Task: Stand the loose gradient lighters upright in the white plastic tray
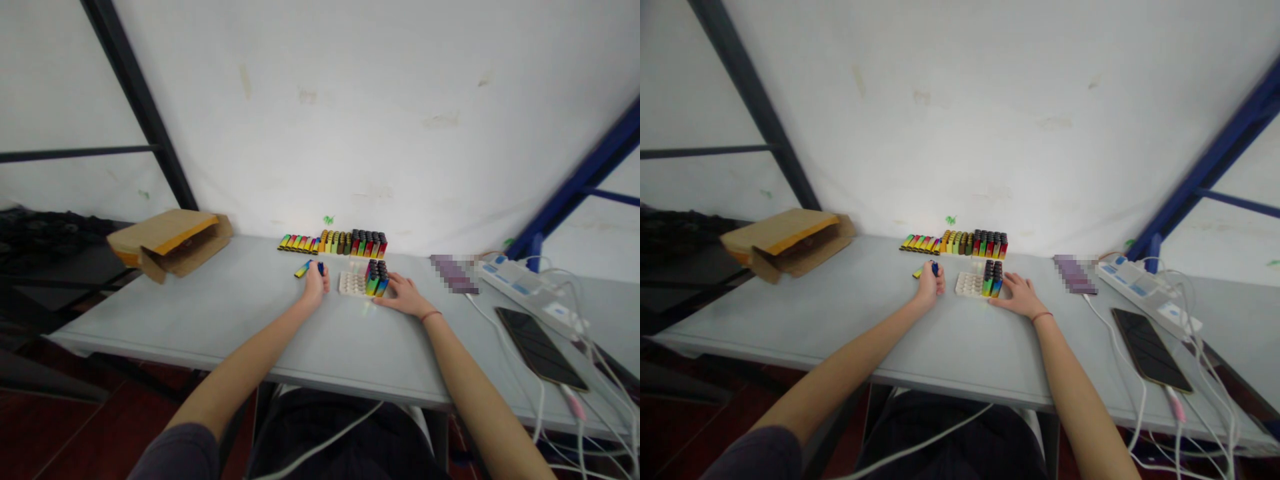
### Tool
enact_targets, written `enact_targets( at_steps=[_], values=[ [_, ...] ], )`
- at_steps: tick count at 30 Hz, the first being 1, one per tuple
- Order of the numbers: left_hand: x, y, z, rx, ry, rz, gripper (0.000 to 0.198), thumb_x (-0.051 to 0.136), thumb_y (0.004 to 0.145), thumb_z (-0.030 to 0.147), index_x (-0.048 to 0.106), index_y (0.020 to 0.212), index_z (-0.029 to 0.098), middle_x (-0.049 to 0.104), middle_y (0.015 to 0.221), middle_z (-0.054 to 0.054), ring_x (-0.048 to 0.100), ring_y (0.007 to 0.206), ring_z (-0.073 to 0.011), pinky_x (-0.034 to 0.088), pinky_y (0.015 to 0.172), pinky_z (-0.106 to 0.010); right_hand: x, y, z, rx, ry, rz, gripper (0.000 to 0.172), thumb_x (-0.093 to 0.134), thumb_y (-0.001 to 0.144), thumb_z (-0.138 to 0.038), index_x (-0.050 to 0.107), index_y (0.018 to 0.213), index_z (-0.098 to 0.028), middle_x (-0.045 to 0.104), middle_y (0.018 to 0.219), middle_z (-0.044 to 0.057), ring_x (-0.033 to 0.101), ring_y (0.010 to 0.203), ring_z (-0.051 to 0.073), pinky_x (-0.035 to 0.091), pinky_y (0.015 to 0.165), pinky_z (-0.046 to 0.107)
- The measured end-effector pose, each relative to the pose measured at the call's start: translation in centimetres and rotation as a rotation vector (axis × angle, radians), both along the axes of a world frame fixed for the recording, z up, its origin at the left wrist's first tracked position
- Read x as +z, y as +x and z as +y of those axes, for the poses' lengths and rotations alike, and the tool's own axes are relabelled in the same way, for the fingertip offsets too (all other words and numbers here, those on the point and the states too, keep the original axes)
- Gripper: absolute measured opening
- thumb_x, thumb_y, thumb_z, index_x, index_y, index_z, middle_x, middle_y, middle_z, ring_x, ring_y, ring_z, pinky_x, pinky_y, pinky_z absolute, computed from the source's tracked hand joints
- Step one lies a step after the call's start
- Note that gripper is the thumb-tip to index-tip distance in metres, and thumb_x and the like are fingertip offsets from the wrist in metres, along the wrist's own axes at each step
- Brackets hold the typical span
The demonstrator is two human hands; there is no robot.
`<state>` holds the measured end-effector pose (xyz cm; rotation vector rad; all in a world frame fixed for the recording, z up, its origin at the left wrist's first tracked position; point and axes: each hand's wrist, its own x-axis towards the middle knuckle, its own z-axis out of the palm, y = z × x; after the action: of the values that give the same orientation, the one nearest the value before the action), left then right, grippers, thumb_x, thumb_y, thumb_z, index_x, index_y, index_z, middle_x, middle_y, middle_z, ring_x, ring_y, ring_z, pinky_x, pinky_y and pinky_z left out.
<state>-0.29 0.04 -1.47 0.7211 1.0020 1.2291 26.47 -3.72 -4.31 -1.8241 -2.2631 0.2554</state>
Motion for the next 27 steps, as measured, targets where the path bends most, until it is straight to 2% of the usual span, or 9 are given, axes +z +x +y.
enact_targets(
  at_steps=[6,13,17,21,24,27],
  values=[
    [-0.2,-0.1,0.0,-0.017,0.035,0.003,0.044,0.037,0.095,0.057,0.035,0.065,0.025,0.022,0.042,0.010,0.019,0.033,-0.0076,0.017,0.037,-0.019,0.0,0.0,0.0,0.001,-0.004,0.003,0.085,0.061,0.083,-0.075,0.054,0.150,-0.024,0.044,0.162,0.016,0.038,0.149,0.039,0.023,0.124,0.061],
    [-0.3,-0.2,0.2,-0.006,0.018,0.018,0.040,0.036,0.094,0.050,0.034,0.064,0.025,0.024,0.041,0.010,0.019,0.032,-0.0077,0.016,0.037,-0.019,0.0,-0.1,0.0,-0.009,-0.013,0.010,0.084,0.062,0.084,-0.073,0.054,0.150,-0.022,0.042,0.163,0.017,0.036,0.151,0.040,0.021,0.124,0.064],
    [-0.4,-0.3,0.5,0.002,0.019,-0.019,0.040,0.035,0.093,0.054,0.035,0.065,0.025,0.022,0.042,0.010,0.019,0.033,-0.0085,0.016,0.037,-0.020,0.0,-0.1,0.0,0.002,-0.006,0.012,0.084,0.062,0.083,-0.074,0.054,0.149,-0.022,0.043,0.162,0.017,0.037,0.150,0.040,0.022,0.123,0.064],
    [0.2,0.1,1.3,-0.059,0.034,0.027,0.042,0.040,0.093,0.061,0.041,0.073,0.024,0.030,0.047,0.010,0.025,0.035,-0.0085,0.020,0.038,-0.021,0.2,-0.2,-0.1,0.010,0.001,0.018,0.081,0.061,0.083,-0.075,0.057,0.147,-0.025,0.043,0.162,0.016,0.038,0.149,0.039,0.023,0.123,0.063],
    [0.9,1.2,2.3,-0.095,0.210,0.212,0.028,0.052,0.094,0.049,0.046,0.084,0.024,0.043,0.054,0.008,0.039,0.043,-0.0098,0.031,0.045,-0.021,0.3,-0.3,-0.2,0.010,0.000,0.021,0.080,0.062,0.084,-0.075,0.058,0.146,-0.025,0.043,0.162,0.016,0.038,0.150,0.039,0.023,0.123,0.063],
    [1.4,2.7,2.9,-0.120,0.523,0.433,0.013,0.057,0.094,0.034,0.056,0.090,0.022,0.062,0.076,0.000,0.061,0.071,-0.0149,0.049,0.067,-0.025,0.3,-0.4,-0.2,0.009,0.007,0.026,0.081,0.062,0.084,-0.074,0.056,0.147,-0.023,0.043,0.162,0.017,0.037,0.150,0.038,0.023,0.123,0.061]
  ],
)
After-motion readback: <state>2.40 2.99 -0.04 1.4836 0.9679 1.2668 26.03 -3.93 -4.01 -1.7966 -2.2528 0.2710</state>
